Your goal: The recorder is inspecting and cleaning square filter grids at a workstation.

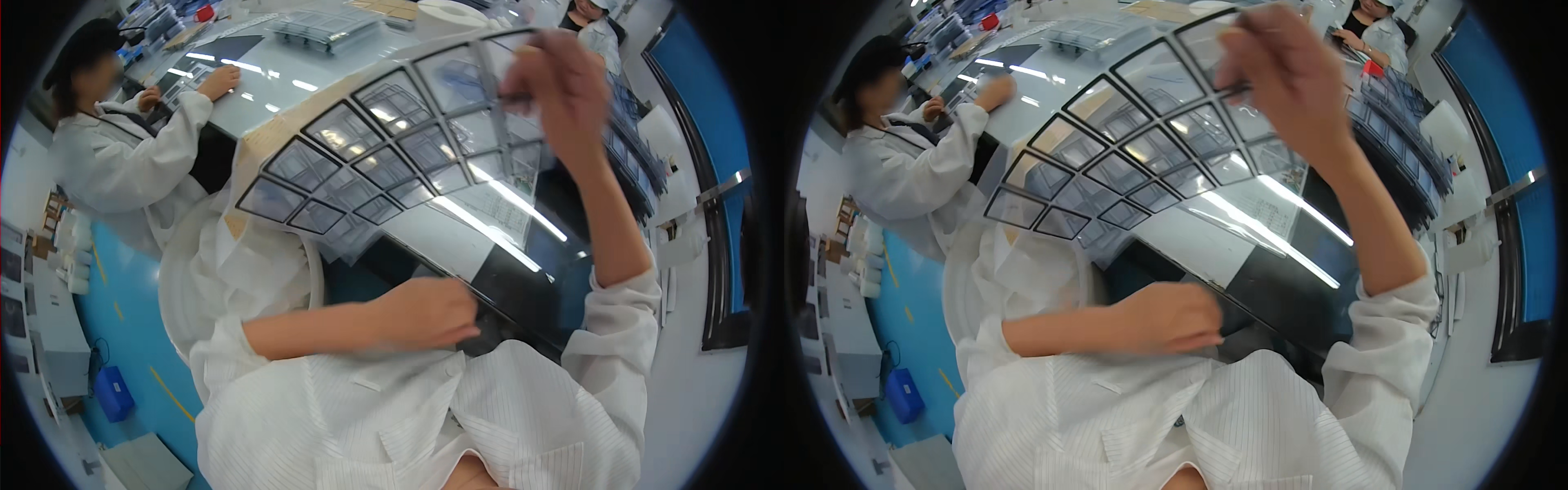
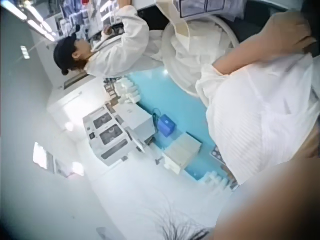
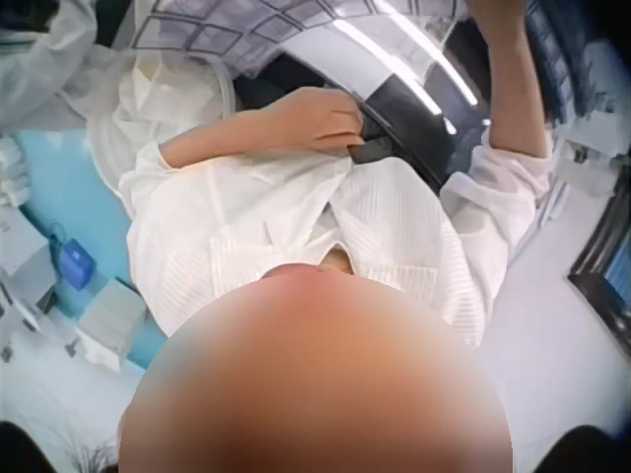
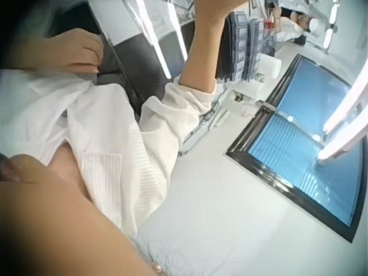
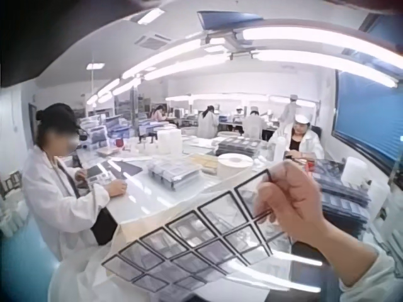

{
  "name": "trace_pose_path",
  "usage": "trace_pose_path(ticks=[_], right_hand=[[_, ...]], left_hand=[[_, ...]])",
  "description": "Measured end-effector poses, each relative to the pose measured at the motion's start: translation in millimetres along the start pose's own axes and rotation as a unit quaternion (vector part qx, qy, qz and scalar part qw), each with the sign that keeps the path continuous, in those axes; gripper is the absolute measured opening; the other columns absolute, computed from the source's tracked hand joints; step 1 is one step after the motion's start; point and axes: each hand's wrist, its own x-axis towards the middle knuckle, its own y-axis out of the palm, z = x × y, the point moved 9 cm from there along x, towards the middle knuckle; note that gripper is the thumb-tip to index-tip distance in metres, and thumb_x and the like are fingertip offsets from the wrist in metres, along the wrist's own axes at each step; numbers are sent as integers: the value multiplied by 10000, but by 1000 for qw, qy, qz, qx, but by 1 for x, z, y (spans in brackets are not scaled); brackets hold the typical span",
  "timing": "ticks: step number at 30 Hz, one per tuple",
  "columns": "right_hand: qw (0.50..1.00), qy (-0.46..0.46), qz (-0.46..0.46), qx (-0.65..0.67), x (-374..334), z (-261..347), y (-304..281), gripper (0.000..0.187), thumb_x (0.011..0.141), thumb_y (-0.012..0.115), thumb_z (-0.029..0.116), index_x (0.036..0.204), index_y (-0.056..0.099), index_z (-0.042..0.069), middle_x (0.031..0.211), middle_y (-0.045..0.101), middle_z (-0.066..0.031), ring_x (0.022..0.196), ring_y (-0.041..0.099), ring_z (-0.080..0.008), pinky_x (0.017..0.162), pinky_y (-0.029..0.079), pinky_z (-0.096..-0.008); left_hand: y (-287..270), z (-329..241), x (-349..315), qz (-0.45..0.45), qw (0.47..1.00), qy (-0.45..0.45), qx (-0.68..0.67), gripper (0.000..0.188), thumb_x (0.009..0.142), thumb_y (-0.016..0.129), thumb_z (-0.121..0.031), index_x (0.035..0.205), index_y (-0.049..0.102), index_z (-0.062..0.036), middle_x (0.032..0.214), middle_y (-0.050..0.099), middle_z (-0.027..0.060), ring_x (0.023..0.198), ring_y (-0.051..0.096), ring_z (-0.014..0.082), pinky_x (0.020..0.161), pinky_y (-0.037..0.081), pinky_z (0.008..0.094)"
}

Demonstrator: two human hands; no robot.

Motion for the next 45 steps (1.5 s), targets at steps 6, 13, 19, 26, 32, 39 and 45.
trace_pose_path(ticks=[6,13,19,26,32,39,45], right_hand=[[988,29,-98,-112,-63,80,-84,175,1003,558,170,1045,592,3,691,648,-35,498,503,-12,453,388,-140],[975,157,-114,-110,-123,67,-124,231,1018,534,242,1062,613,30,698,628,-22,487,512,-45,424,366,-178],[827,555,-66,-57,-251,14,-157,282,1013,521,335,980,600,66,687,600,0,516,583,-75,426,418,-190],[719,670,-179,35,-363,31,-160,417,1003,523,406,731,549,91,541,521,33,349,456,-51,368,361,-176],[680,688,-242,70,-406,50,-168,407,1015,506,386,747,560,84,560,544,40,324,413,-22,314,294,-156],[686,677,-255,82,-411,60,-163,419,1032,471,371,726,546,95,494,503,49,309,358,-13,324,261,-160],[698,674,-226,83,-412,59,-162,441,1034,460,386,712,536,95,491,499,45,314,348,-14,334,253,-165]], left_hand=[[-88,-32,-129,-540,722,-110,419,424,871,708,-275,1178,558,-24,1257,522,156,1158,529,272,1028,397,402],[-33,89,-30,-376,780,-227,-445,249,915,689,-202,982,583,12,998,685,160,840,677,175,720,516,227],[-17,93,-12,-279,787,-359,-418,284,981,592,-281,894,600,-10,658,674,112,473,609,139,417,401,207],[20,94,-7,-182,742,-426,-484,353,991,563,-305,835,611,8,640,637,99,460,621,166,378,417,226],[43,81,-3,-164,708,-483,-488,360,996,548,-286,802,612,10,655,630,91,465,629,172,372,415,230],[49,72,-2,-165,699,-514,-468,359,999,542,-283,802,606,10,657,630,84,462,626,168,373,407,225],[49,68,-5,-153,706,-515,-460,361,1001,540,-285,805,599,13,650,626,90,459,623,167,366,398,233]])
